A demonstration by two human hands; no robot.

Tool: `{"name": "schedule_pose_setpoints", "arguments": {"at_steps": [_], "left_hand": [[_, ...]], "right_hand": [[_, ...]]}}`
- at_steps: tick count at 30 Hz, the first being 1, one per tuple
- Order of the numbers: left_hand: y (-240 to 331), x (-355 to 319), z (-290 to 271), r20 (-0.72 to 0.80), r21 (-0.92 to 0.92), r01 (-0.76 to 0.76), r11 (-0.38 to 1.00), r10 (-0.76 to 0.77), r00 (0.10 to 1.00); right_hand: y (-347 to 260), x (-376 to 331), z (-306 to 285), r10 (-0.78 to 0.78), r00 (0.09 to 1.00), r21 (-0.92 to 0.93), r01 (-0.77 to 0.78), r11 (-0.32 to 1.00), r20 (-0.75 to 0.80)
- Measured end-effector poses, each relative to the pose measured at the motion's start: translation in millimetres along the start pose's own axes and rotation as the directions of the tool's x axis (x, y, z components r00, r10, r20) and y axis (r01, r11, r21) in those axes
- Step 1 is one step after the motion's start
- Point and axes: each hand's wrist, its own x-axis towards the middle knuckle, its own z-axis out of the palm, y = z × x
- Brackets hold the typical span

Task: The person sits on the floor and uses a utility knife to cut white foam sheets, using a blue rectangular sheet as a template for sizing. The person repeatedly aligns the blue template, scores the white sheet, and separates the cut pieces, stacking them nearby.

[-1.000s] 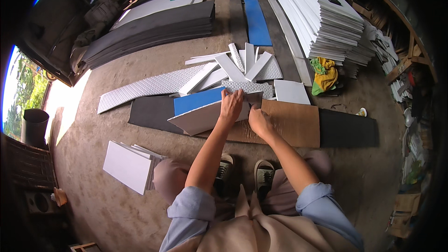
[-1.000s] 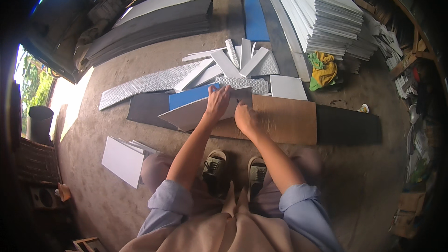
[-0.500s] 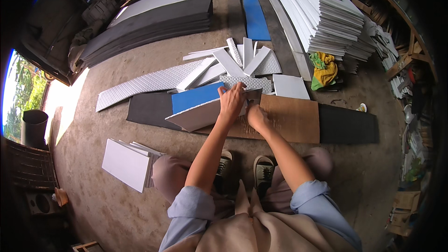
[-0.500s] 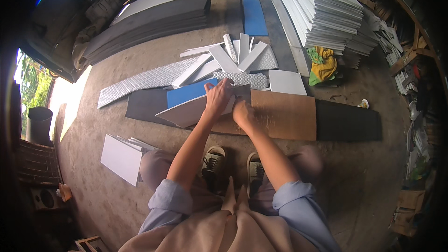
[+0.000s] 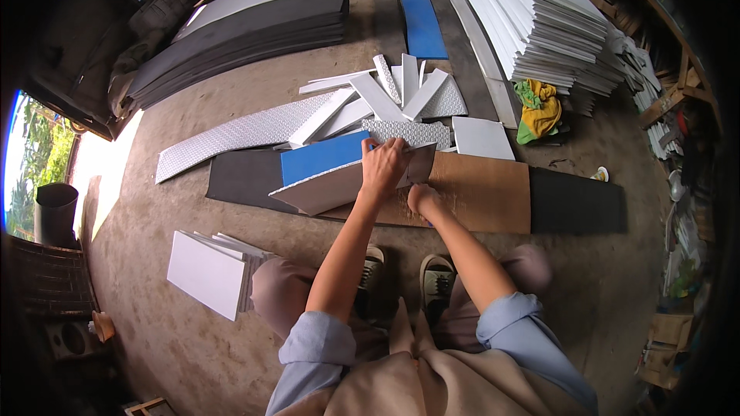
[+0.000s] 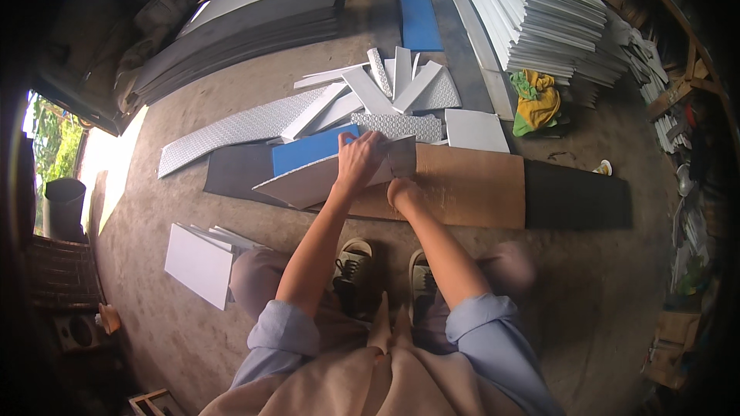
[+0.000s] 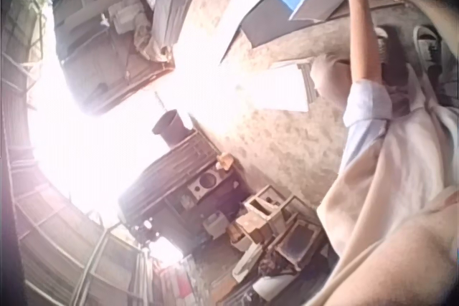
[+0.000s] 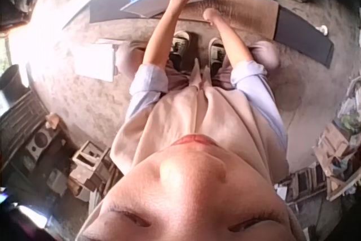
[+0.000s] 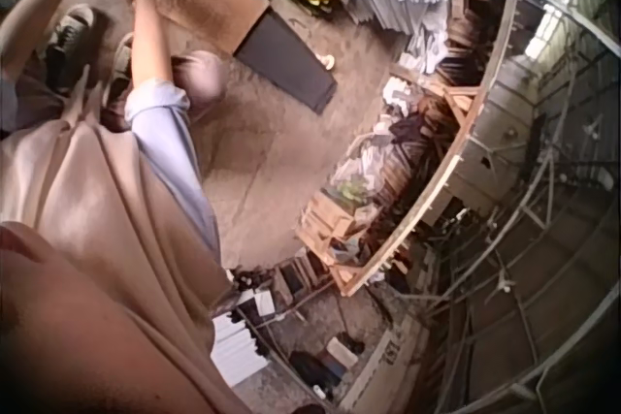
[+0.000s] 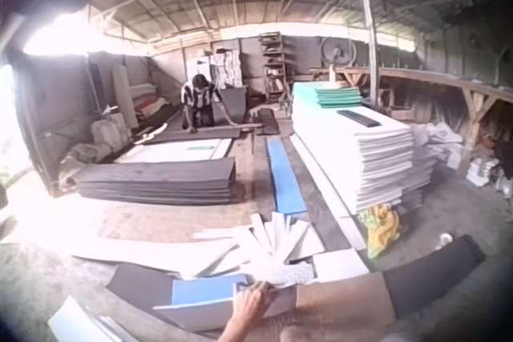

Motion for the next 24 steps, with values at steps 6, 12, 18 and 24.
{"name": "schedule_pose_setpoints", "arguments": {"at_steps": [6,12,18,24], "left_hand": [[-18,15,8,0.047,0.062,0.018,0.998,-0.021,0.999],[-25,33,8,-0.004,0.002,0.11,0.994,-0.11,0.994],[-20,40,5,0.053,-0.005,0.159,0.987,-0.158,0.986],[-16,46,0,0.194,-0.042,0.177,0.983,-0.165,0.967]], "right_hand": [[60,-10,72,-0.155,0.987,-0.281,0.158,0.947,0.033],[40,-18,12,-0.137,0.945,-0.224,0.071,0.972,-0.296],[14,-29,-2,-0.218,0.815,-0.156,0.158,0.975,-0.536],[22,-10,17,-0.269,0.741,-0.194,0.189,0.963,-0.615]]}}
